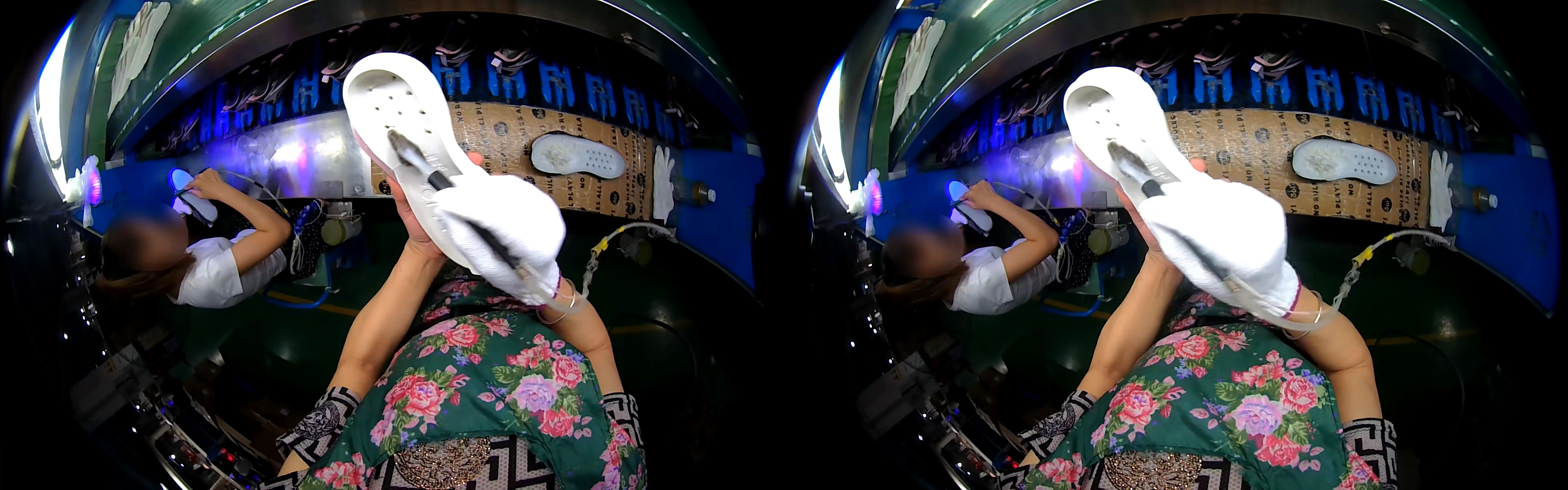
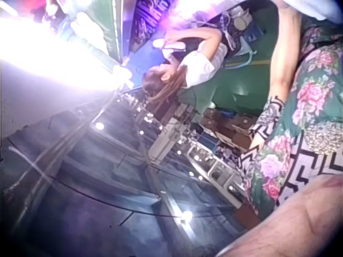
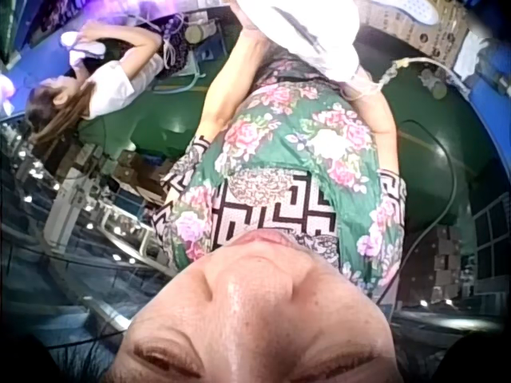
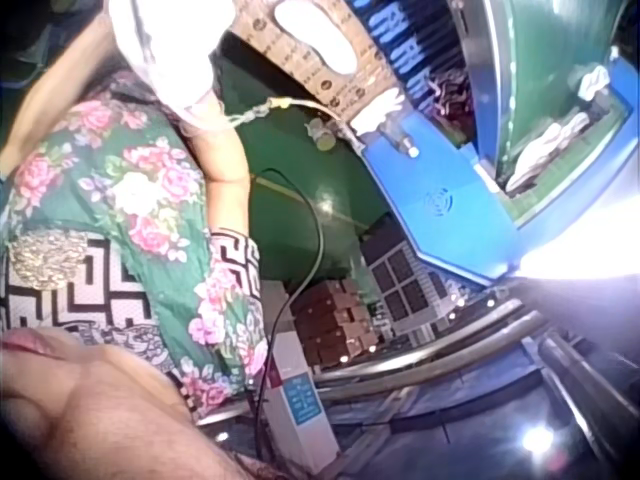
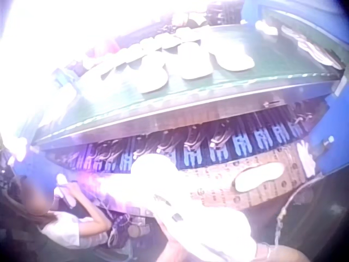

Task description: The person holds a white shoe sole and applies a liquid to the interior and bottom edges using a brush, then places the sole on a moving conveyor belt above the workstation.

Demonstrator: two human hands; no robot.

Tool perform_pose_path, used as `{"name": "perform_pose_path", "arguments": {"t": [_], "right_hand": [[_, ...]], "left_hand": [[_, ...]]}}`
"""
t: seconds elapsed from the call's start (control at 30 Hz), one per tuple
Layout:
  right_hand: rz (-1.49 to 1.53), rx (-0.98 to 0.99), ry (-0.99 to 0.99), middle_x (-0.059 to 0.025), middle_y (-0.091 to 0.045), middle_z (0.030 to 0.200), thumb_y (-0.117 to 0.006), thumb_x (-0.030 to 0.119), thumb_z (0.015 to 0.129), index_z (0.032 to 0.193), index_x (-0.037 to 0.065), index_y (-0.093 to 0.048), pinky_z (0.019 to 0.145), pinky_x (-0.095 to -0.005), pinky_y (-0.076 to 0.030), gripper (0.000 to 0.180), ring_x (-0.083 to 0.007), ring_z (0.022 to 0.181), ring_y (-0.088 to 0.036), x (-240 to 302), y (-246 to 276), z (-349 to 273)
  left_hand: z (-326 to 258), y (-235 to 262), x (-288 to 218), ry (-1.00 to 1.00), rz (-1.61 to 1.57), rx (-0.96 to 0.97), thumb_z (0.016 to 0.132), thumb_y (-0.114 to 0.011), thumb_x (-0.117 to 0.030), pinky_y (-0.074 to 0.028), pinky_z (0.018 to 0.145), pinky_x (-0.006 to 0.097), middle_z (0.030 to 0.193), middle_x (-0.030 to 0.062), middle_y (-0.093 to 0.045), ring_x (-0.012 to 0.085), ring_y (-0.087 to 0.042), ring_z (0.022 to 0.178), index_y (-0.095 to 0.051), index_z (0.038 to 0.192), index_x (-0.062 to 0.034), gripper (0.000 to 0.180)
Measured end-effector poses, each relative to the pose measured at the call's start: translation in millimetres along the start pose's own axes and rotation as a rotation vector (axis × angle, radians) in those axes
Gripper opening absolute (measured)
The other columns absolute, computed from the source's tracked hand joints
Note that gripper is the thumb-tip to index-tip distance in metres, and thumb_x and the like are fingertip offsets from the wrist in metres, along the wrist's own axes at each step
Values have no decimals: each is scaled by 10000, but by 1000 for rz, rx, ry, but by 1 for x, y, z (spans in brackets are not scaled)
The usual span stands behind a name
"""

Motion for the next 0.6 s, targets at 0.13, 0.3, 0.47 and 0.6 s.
{"name": "perform_pose_path", "arguments": {"t": [0.13,0.3,0.47,0.6], "right_hand": [[41,-196,49,-69,-746,943,-785,74,766,1042,109,-758,752,-333,-564,280,-246,840,-723,9,-8,6],[-52,-97,64,-76,-748,908,-786,61,747,1014,113,-762,705,-332,-556,273,-242,778,-718,5,6,7],[46,-132,73,-63,-739,882,-804,40,721,947,132,-771,669,-314,-552,247,-229,788,-716,4,-7,0],[142,-128,34,-78,-745,902,-793,43,750,953,106,-761,703,-331,-551,215,-230,792,-715,-1,10,2]], "left_hand": [[0,1,-1,87,-19,107,744,-491,-895,-539,917,598,1312,215,-571,423,-597,1148,-438,1426,-24,1107],[3,-7,-12,18,82,26,701,-520,-914,-543,898,594,1234,297,-587,436,-607,1125,-487,1381,-15,1127],[9,-17,-11,82,-50,186,690,-529,-918,-504,930,625,1238,288,-565,480,-583,1112,-504,1361,-43,1103],[10,-18,-23,50,6,153,692,-543,-908,-455,973,655,1225,286,-574,484,-570,1121,-523,1353,-42,1090]]}}
Point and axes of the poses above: each hand's wrist, its own z-axis towards the middle knuckle, its own y-axis out of the back of the hand, x = y × z, the point moved 3 cm from there along z, towards the middle knuckle
